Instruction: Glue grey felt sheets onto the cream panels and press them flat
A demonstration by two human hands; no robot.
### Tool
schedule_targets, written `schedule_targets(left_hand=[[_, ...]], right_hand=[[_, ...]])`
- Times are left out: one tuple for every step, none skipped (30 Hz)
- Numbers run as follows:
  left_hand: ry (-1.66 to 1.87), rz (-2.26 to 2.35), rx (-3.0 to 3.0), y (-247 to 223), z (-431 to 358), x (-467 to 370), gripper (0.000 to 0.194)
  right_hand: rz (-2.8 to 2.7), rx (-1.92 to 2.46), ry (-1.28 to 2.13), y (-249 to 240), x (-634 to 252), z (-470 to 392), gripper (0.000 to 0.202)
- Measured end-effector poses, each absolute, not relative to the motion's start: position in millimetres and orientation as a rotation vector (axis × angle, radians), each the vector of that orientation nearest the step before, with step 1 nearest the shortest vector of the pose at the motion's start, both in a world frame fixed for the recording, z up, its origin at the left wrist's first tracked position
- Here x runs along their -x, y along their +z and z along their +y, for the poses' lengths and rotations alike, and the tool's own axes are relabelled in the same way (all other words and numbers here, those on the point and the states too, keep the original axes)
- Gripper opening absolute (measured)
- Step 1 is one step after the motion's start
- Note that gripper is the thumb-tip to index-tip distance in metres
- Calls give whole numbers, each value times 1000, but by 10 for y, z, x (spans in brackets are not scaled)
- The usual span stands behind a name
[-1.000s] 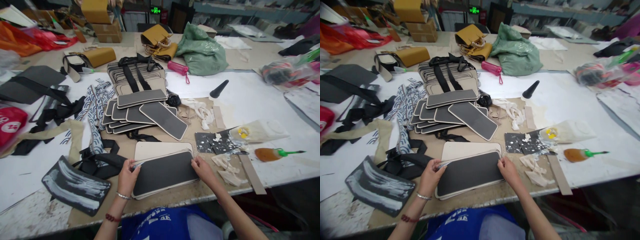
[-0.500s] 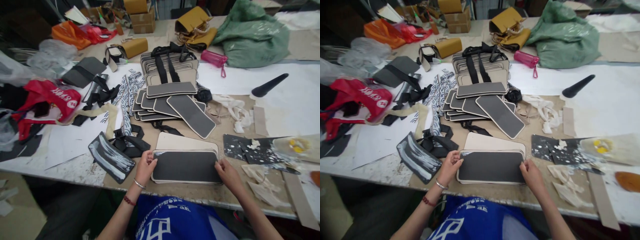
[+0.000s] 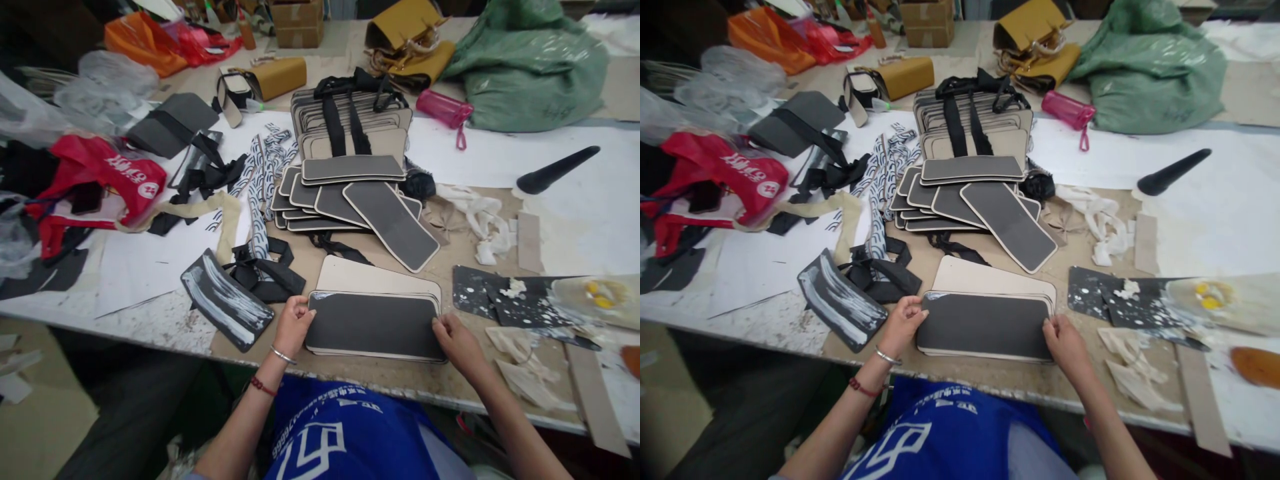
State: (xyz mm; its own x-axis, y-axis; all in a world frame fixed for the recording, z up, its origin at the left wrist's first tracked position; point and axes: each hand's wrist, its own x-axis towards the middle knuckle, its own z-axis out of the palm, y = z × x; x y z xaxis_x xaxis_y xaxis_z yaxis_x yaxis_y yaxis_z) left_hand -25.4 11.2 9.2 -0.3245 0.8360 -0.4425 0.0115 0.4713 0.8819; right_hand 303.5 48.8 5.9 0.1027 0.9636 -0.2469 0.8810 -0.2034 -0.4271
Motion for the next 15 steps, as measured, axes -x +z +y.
schedule_targets(left_hand=[[1015, 1684, -723, 86, 114, 263, 31], [1023, 1687, -730, 78, 111, 267, 31], [1029, 1701, -747, 69, 105, 265, 31], [1034, 1724, -773, 60, 96, 259, 31], [1034, 1753, -805, 49, 85, 251, 30], [1026, 1782, -840, 40, 73, 243, 30], [1013, 1810, -874, 33, 62, 234, 30], [999, 1835, -902, 28, 51, 228, 29], [984, 1856, -925, 27, 42, 223, 29], [974, 1873, -942, 29, 33, 220, 29], [967, 1884, -950, 33, 26, 218, 29], [962, 1894, -953, 37, 21, 219, 29], [958, 1902, -950, 39, 18, 221, 31], [952, 1908, -948, 38, 16, 224, 32], [945, 1914, -947, 33, 17, 229, 34]], right_hand=[[-1872, 2197, 721, 61, -3036, 490, 24], [-1879, 2194, 729, 64, -3037, 492, 24], [-1886, 2184, 739, 67, -3038, 493, 25], [-1891, 2170, 747, 67, -3040, 493, 25], [-1892, 2156, 752, 66, -3043, 491, 25], [-1890, 2144, 752, 62, -3047, 489, 26], [-1884, 2135, 750, 56, -3052, 485, 26], [-1876, 2131, 747, 49, -3057, 481, 27], [-1867, 2130, 743, 43, -3062, 475, 27], [-1860, 2127, 744, 38, -3065, 468, 28], [-1855, 2123, 749, 35, -3066, 461, 27], [-1853, 2117, 754, 33, -3067, 454, 27], [-1851, 2110, 758, 32, -3066, 449, 26], [-1849, 2101, 760, 32, -3065, 446, 25], [-1848, 2090, 758, 31, -3064, 445, 24]])
